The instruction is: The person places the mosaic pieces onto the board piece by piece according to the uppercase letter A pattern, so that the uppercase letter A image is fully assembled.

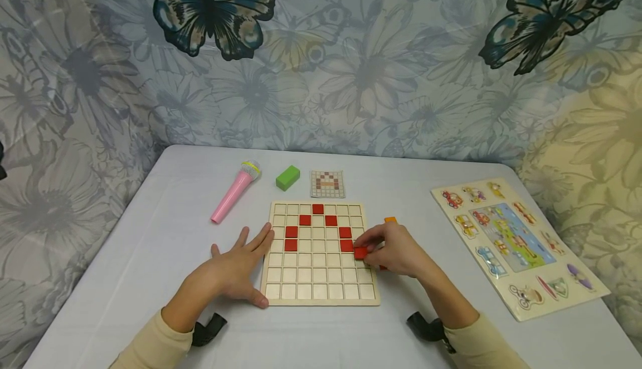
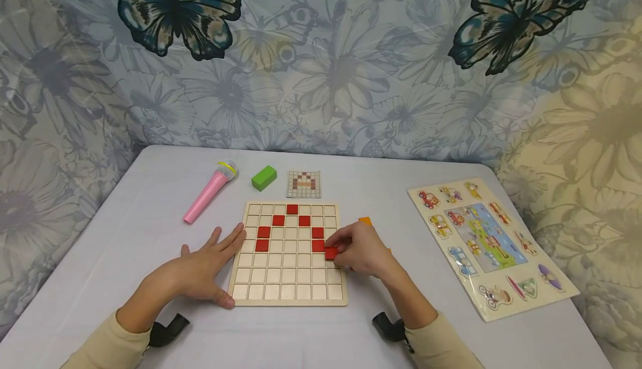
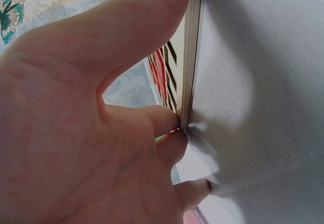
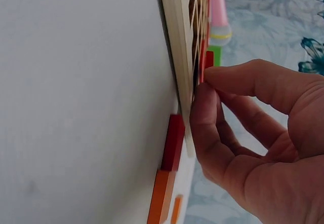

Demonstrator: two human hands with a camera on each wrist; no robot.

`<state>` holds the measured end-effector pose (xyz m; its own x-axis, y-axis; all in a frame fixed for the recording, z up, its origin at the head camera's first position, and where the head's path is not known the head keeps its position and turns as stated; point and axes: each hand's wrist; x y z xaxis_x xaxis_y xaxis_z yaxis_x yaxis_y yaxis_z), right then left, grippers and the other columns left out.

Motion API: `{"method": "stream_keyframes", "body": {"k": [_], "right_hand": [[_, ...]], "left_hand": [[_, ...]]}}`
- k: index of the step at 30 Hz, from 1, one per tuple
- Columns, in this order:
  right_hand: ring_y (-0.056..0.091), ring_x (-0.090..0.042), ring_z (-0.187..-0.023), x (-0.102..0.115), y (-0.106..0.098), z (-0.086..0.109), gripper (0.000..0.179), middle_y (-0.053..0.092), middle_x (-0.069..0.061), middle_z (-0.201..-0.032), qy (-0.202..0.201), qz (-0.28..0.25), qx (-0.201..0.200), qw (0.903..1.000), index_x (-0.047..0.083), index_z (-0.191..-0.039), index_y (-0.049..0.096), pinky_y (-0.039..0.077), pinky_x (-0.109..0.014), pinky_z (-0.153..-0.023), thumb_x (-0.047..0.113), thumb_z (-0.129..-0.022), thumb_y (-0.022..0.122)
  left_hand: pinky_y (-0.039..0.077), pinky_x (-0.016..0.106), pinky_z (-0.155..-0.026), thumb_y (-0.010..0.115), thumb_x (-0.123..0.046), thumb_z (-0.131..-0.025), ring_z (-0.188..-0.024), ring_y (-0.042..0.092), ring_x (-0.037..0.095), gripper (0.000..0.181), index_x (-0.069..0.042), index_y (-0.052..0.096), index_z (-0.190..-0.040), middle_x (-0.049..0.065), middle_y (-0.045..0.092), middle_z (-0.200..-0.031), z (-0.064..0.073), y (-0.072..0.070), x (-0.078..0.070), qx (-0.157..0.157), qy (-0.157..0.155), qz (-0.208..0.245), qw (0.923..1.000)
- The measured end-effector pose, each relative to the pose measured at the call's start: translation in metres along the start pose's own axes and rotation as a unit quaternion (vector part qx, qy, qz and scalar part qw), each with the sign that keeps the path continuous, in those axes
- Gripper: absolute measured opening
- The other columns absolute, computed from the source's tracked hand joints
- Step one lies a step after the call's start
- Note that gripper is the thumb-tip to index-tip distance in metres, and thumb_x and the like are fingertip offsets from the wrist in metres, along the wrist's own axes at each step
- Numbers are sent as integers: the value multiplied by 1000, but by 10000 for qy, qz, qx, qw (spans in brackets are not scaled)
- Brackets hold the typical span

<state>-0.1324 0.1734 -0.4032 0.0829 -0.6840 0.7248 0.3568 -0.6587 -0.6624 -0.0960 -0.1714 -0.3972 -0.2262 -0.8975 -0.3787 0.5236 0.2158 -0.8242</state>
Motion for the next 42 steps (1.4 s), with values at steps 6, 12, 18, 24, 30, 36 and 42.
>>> {"method": "stream_keyframes", "body": {"k": [6, 12, 18, 24, 30, 36, 42], "right_hand": [[62, -18, -79, 7, 3, -1, 29, 73, -2, -89, -96, -18, 103, 9999, 10, -95, 82, 52, -28, -59, -8, -73, 76], [61, -16, -82, 13, 6, 0, 27, 73, -1, -91, -215, -10, 240, 9995, 10, -96, 82, 53, -27, -66, -7, -75, 79], [62, -16, -81, 15, 10, -2, 27, 75, -1, -91, -324, 17, 314, 9990, 8, -96, 82, 54, -27, -68, -9, -75, 79], [61, -14, -79, 18, 14, -2, 26, 73, -1, -89, -202, 161, 251, 9994, 10, -93, 82, 53, -26, -67, -8, -75, 80], [59, -13, -76, 22, 16, -2, 27, 70, -1, -83, -162, 302, 195, 9992, 11, -91, 82, 51, -25, -65, -8, -74, 79], [57, -12, -73, 24, 18, -1, 27, 68, 0, -80, -365, 484, 212, 9979, 11, -90, 81, 49, -24, -64, -9, -72, 77], [57, -12, -73, 26, 20, -1, 26, 68, 0, -79, -394, 558, 204, 9975, 11, -88, 79, 49, -24, -64, -10, -73, 78]], "left_hand": [[12, 95, -97, 98, -51, -62, -161, 4, 47, 139, -13, 17, -168, 0, 1, -178, 1, 0, 1, -8, -2, 25, 10000], [12, 95, -97, 98, -51, -62, -161, 4, 47, 139, -12, 17, -168, 1, 2, -178, 2, 0, 1, -33, 45, 20, 10000], [13, 95, -97, 98, -51, -62, -161, 4, 47, 139, -13, 17, -168, 0, 2, -178, 1, 0, 1, -20, 15, -12, 10000], [13, 95, -97, 98, -52, -61, -161, 5, 47, 139, -13, 17, -168, 0, 2, -178, 0, 1, 1, -46, 13, -45, 10000], [14, 95, -96, 97, -52, -62, -161, 5, 47, 139, -13, 17, -168, 0, 1, -178, 1, 1, 2, -52, 51, -83, 9999], [14, 95, -96, 97, -52, -63, -161, 5, 47, 138, -13, 17, -168, -1, 1, -178, 1, 1, 2, -33, 44, -100, 9999], [15, 95, -96, 97, -53, -63, -161, 6, 46, 138, -14, 17, -168, -1, 1, -178, 1, 1, 1, -30, 29, -142, 9999]]}}
Point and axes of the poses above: each hand's wrist, its own z-axis away from the middle knuckle, its own y-axis out of the palm, x = y × z
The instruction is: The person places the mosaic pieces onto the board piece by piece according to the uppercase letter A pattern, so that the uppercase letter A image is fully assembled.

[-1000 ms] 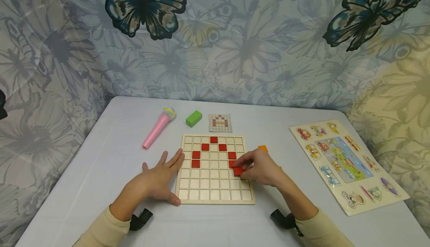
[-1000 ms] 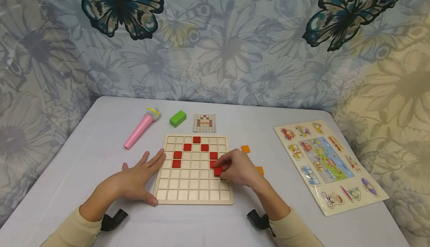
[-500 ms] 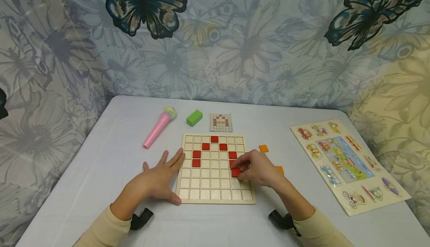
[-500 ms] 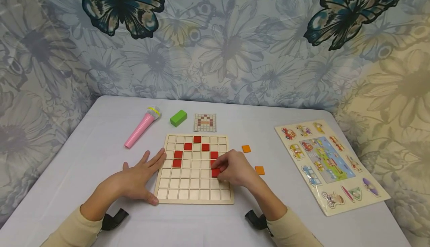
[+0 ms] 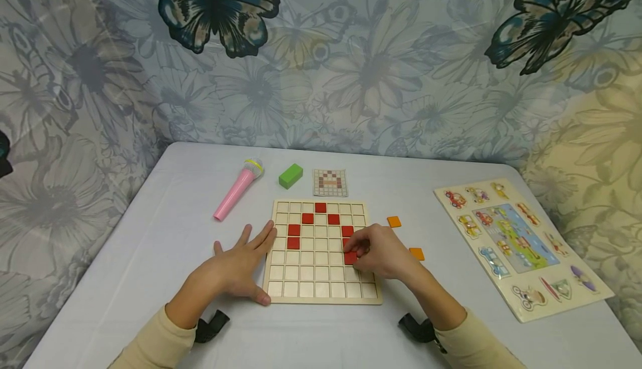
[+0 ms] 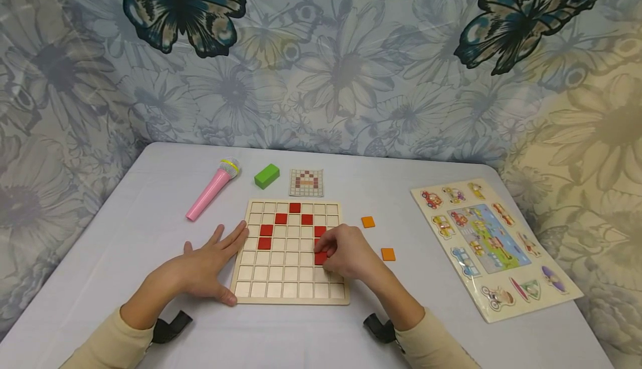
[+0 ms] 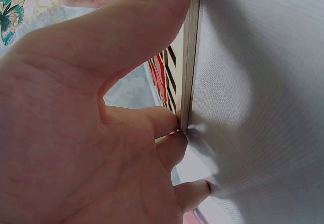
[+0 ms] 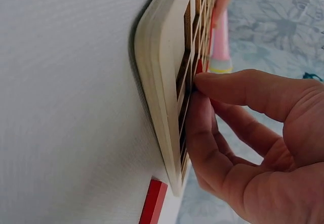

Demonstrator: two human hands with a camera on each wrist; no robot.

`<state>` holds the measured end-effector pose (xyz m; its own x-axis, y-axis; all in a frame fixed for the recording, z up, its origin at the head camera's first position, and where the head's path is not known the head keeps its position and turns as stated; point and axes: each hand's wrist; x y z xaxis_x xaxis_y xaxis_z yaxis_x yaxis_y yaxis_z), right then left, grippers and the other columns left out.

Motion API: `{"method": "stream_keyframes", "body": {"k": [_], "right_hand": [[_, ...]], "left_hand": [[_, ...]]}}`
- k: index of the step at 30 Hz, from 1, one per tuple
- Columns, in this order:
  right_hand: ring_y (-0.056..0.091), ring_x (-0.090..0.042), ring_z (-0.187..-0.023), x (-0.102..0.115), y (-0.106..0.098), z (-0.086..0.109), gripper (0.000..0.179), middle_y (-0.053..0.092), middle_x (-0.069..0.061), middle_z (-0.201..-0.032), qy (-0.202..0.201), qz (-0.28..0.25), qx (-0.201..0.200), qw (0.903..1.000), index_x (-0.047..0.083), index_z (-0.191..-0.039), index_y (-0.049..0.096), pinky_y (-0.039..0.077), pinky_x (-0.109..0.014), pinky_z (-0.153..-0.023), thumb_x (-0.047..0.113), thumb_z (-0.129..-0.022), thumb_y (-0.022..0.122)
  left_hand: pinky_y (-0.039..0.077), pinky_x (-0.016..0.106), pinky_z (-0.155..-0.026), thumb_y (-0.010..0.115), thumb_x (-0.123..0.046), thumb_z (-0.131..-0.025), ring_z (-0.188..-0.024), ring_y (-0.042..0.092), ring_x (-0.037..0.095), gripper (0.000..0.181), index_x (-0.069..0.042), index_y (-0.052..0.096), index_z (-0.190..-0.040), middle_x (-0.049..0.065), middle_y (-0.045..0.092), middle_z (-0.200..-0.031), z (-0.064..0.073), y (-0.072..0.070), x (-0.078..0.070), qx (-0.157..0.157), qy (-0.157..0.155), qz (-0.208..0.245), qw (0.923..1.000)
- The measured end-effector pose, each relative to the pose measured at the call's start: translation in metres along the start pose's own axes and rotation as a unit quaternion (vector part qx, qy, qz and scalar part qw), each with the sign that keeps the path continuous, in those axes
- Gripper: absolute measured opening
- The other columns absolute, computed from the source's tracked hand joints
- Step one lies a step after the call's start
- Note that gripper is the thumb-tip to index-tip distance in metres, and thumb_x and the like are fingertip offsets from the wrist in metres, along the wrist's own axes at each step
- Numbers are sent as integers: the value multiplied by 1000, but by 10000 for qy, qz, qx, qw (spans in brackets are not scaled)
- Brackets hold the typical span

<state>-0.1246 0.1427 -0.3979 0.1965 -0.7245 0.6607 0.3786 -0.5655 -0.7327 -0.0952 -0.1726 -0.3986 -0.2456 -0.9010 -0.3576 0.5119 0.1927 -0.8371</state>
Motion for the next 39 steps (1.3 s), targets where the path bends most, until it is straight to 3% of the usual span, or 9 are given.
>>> {"method": "stream_keyframes", "body": {"k": [17, 26, 35, 39], "right_hand": [[56, -13, -74, 1, 3, -1, 25, 66, 0, -80, 195, 101, -97, 9997, 13, -87, 79, 49, -24, -66, -9, -75, 79], [57, -14, -76, -1, 2, 2, 23, 66, -1, -82, 34, -29, -109, 9999, 13, -90, 79, 50, -24, -68, -4, -76, 85], [63, -13, -80, -9, -5, 6, 23, 73, 0, -91, -221, -277, -191, 9992, 11, -95, 81, 53, -26, -70, -3, -77, 82], [64, -13, -81, -14, -11, 10, 23, 73, 0, -92, -32, -329, -272, 9991, 13, -96, 81, 53, -27, -69, -1, -77, 81]], "left_hand": [[17, 95, -96, 97, -52, -64, -161, 7, 46, 137, -13, 16, -168, 0, 2, -178, 1, 0, -1, -12, 4, -31, 10000], [15, 95, -97, 97, -51, -63, -161, 7, 47, 138, -13, 16, -168, 1, 2, -178, 1, 0, -1, -24, -15, 46, 10000], [15, 95, -96, 97, -53, -63, -160, 7, 47, 138, -13, 17, -168, 1, 2, -178, 1, 0, 0, -41, 28, 31, 10000], [15, 96, -95, 97, -52, -62, -160, 7, 48, 139, -13, 17, -168, 1, 3, -178, 1, 0, 0, -55, 44, 44, 10000]]}}
Point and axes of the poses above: each hand's wrist, its own z-axis away from the middle knuckle, its own y-axis out of the palm, x = y × z
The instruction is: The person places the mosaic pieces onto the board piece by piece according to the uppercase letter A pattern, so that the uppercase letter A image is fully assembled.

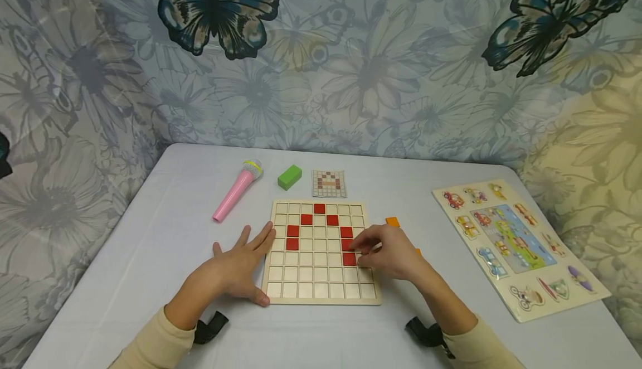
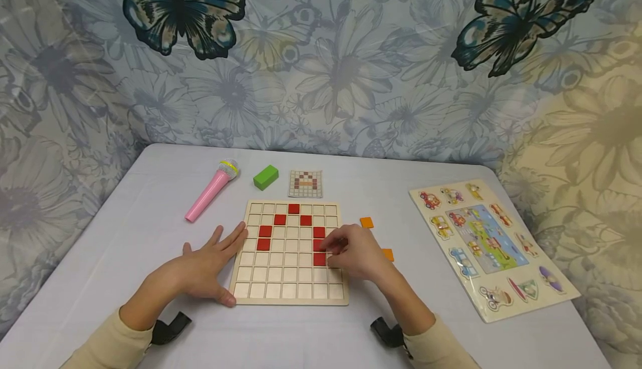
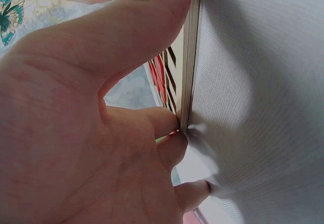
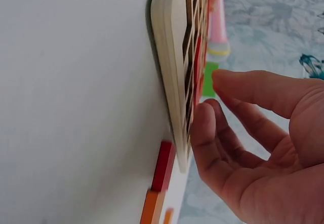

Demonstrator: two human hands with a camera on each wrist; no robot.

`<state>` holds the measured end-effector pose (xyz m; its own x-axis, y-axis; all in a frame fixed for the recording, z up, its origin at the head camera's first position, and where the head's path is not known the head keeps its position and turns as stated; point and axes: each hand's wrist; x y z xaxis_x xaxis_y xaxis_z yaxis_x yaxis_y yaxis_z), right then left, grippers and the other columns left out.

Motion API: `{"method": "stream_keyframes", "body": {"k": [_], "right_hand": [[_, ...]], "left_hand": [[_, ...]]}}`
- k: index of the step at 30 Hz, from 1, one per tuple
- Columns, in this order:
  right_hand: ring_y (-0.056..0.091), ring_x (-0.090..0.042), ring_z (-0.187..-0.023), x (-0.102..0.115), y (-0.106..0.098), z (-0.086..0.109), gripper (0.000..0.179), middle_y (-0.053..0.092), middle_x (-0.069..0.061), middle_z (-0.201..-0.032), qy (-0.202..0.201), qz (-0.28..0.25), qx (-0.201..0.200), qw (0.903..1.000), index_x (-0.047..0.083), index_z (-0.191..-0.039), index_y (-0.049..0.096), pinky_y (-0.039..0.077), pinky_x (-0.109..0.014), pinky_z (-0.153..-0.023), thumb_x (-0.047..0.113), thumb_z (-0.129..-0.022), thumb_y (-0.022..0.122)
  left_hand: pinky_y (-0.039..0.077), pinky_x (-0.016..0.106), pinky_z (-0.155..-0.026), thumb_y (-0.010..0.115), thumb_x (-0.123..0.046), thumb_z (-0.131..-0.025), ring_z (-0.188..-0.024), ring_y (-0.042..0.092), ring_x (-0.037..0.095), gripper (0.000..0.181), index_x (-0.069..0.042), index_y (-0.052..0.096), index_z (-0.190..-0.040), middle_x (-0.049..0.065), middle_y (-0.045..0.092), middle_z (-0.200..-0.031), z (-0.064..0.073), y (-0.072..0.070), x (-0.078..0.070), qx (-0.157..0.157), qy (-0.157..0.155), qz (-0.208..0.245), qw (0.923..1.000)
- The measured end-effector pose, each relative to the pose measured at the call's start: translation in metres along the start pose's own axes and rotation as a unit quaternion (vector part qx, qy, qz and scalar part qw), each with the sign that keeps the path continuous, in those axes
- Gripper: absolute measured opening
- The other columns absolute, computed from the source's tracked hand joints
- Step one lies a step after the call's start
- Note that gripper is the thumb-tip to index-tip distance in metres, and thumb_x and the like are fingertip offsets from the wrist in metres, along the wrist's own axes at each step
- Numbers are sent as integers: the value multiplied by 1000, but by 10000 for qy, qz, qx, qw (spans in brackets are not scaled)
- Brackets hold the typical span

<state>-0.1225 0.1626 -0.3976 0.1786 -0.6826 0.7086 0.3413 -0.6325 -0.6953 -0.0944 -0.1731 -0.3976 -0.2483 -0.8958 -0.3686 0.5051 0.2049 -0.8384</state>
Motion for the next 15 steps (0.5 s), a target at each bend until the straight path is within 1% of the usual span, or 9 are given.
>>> {"method": "stream_keyframes", "body": {"k": [3, 6, 10, 15], "right_hand": [[64, -15, -82, -3, -4, 2, 23, 72, -2, -92, 164, 11, -81, 9998, 13, -97, 80, 54, -28, -65, 1, -78, 82], [66, -17, -83, -6, -10, 5, 23, 72, -4, -92, 192, -2, -174, 9997, 12, -98, 81, 56, -30, -62, 0, -79, 80], [68, -17, -83, -11, -18, 8, 24, 74, -4, -93, 172, 44, -231, 9996, 11, -100, 81, 56, -29, -65, -1, -80, 76], [68, -17, -85, -16, -26, 13, 26, 74, -5, -96, 229, 71, -206, 9995, 11, -100, 81, 55, -29, -68, -3, -80, 72]], "left_hand": [[14, 95, -96, 98, -52, -62, -160, 6, 47, 139, -13, 17, -168, 0, 2, -178, 0, 0, 0, 6, -16, 17, 10000], [14, 95, -97, 98, -51, -62, -161, 5, 47, 139, -13, 17, -168, 0, 2, -178, 0, 0, 0, 19, -30, 49, 10000], [13, 95, -97, 98, -50, -62, -161, 5, 47, 139, -13, 17, -168, 0, 1, -178, 0, 0, 0, 33, -38, 77, 10000], [13, 95, -97, 98, -50, -62, -161, 4, 46, 138, -13, 17, -168, -1, 1, -178, -1, 1, 1, 44, -36, 54, 10000]]}}
Point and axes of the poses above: each hand's wrist, its own z-axis away from the middle knuckle, its own y-axis out of the palm, x = y × z
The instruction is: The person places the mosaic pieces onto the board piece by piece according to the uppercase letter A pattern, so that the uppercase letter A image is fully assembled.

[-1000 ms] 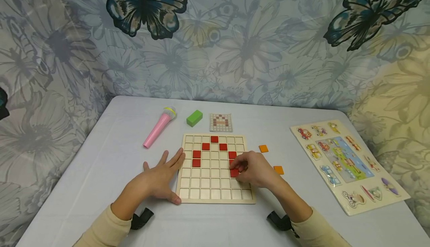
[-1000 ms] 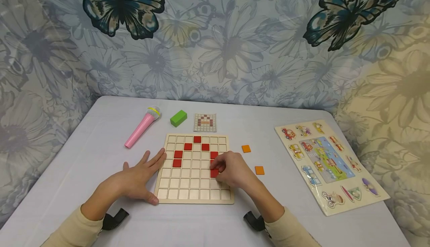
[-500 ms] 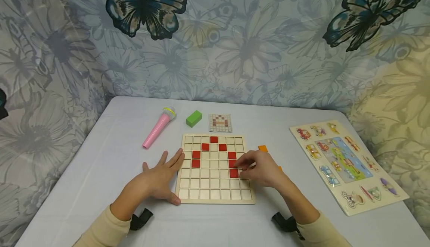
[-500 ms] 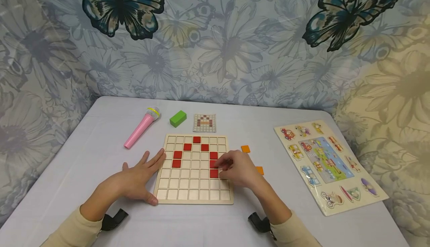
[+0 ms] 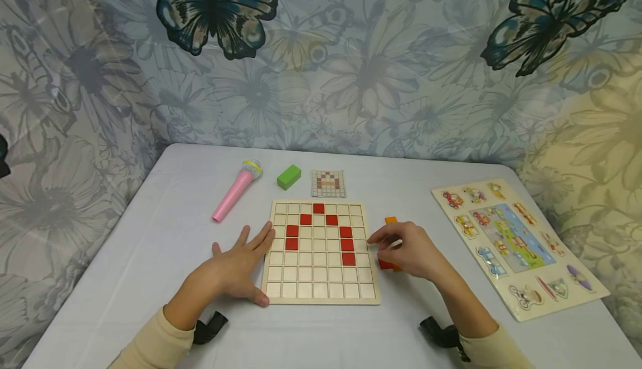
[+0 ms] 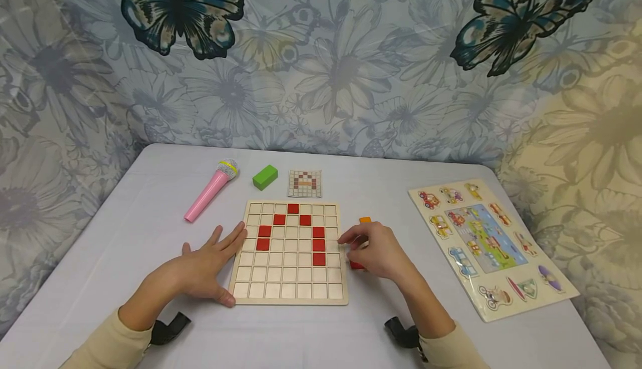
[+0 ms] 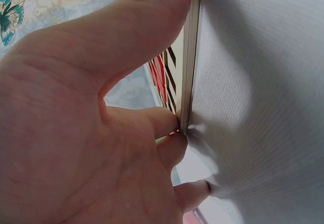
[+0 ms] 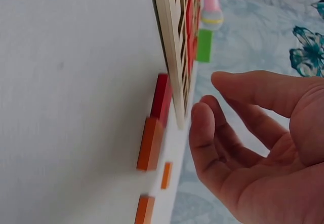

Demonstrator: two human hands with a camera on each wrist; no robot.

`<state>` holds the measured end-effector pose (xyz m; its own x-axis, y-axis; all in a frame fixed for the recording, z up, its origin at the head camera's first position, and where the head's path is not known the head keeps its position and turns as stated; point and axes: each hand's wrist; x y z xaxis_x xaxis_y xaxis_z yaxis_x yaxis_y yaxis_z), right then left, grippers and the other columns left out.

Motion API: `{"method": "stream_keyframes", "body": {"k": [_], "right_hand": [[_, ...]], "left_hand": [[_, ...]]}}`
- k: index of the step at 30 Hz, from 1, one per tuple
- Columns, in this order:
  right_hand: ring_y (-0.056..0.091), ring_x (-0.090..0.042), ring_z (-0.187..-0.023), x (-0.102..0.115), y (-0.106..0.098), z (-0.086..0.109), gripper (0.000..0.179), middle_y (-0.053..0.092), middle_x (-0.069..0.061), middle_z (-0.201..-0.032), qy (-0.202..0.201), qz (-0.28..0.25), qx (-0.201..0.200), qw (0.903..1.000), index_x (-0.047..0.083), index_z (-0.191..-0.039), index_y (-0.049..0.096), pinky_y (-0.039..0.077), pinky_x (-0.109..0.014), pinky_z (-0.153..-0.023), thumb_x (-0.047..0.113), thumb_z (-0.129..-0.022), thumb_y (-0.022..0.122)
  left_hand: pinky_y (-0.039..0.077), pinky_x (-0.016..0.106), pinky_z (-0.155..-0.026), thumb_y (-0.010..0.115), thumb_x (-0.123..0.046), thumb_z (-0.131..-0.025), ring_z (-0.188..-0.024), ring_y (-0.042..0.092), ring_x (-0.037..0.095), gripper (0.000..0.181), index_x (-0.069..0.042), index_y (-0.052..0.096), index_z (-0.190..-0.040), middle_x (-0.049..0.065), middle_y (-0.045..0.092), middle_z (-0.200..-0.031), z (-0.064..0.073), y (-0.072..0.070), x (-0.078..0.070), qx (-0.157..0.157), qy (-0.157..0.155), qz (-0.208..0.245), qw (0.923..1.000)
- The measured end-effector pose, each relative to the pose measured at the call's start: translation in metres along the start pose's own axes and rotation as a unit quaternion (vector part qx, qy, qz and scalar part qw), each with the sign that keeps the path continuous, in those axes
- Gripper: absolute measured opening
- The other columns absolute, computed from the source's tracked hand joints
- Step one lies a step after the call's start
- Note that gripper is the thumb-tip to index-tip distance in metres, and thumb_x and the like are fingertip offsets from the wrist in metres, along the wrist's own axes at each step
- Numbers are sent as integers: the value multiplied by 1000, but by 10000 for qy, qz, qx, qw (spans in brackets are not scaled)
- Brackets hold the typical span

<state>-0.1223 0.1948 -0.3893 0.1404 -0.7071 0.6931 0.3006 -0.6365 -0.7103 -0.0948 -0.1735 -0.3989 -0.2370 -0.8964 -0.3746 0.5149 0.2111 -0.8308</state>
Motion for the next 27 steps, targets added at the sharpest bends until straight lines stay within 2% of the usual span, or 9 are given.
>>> {"method": "stream_keyframes", "body": {"k": [11, 20, 27], "right_hand": [[64, -20, -86, -9, -7, 5, 26, 73, -7, -96, 225, 52, 138, 9996, 9, -101, 80, 56, -29, -67, -3, -79, 73], [61, -19, -83, -13, -7, 6, 27, 70, -5, -92, 215, 214, 339, 9990, 9, -100, 80, 53, -29, -66, -4, -76, 80], [59, -19, -83, -13, -4, 7, 29, 68, -2, -91, 151, 399, 381, 9984, 11, -96, 80, 52, -29, -70, -6, -73, 84]], "left_hand": [[13, 95, -97, 98, -51, -62, -161, 4, 47, 139, -13, 17, -168, -1, 1, -178, 1, -1, -2, -16, -14, 20, 10000], [14, 95, -97, 98, -52, -62, -161, 5, 47, 139, -13, 17, -168, -1, 1, -178, 0, 0, -1, -21, 9, -22, 10000], [13, 95, -97, 97, -51, -63, -161, 4, 46, 138, -14, 17, -168, -1, 1, -178, -1, 1, 0, -2, -16, -58, 10000]]}}
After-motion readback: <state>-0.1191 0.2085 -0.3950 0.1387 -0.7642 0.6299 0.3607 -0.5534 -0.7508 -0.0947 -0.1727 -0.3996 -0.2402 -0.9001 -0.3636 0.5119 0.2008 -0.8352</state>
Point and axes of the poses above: each hand's wrist, its own z-axis away from the middle knuckle, its own y-axis out of the palm, x = y × z
